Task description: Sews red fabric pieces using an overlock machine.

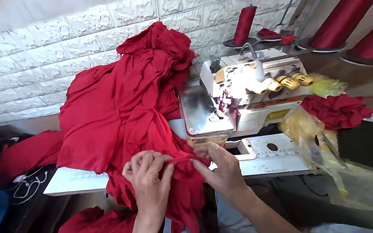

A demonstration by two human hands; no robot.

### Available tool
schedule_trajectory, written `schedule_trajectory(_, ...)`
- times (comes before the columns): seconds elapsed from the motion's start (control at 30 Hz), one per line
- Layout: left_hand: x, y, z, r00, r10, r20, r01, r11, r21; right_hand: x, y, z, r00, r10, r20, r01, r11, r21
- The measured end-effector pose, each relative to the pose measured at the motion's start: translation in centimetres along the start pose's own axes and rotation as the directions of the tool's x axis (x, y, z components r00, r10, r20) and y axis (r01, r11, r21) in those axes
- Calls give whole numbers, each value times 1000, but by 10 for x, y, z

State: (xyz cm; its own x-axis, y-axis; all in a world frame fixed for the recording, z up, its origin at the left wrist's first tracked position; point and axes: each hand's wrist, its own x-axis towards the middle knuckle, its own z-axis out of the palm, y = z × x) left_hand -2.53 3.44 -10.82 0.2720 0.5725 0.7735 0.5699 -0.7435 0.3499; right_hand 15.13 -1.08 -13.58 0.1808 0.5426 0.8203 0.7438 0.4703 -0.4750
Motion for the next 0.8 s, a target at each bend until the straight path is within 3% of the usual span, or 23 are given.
schedule_trajectory(0.13, 29, 19, 14, 991, -72, 114, 92, 978, -189, 8, 9, -5, 993, 73, -97, -81, 994, -74)
schedule_trajectory(0.23, 65, 38, 37, 988, 23, 152, 6, 983, -185, 11, 20, -11, 974, 143, -177, -158, 985, -74)
schedule_trajectory(0.3, 92, 42, 53, 961, 103, 256, -76, 991, -113, 11, 27, -17, 954, 208, -218, -225, 972, -59)
schedule_trajectory(0.37, 116, 39, 69, 892, 145, 428, -103, 987, -120, 11, 35, -22, 941, 248, -232, -261, 965, -24)
schedule_trajectory(0.43, 140, 36, 82, 763, 128, 634, -2, 981, -195, 11, 40, -26, 922, 303, -243, -293, 953, 75)
schedule_trajectory(0.5, 154, 36, 92, 673, 84, 735, 151, 957, -248, 13, 39, -31, 885, 419, -200, -373, 899, 230)
schedule_trajectory(0.57, 162, 39, 95, 638, 20, 769, 241, 944, -225, 19, 35, -37, 835, 533, -137, -460, 813, 358)
schedule_trajectory(0.63, 163, 40, 105, 662, -33, 749, 264, 945, -192, 25, 35, -41, 803, 585, -115, -509, 773, 378)
schedule_trajectory(0.8, 161, 43, 125, 752, -117, 648, 234, 967, -97, 32, 45, -37, 795, 564, -224, -539, 826, 168)
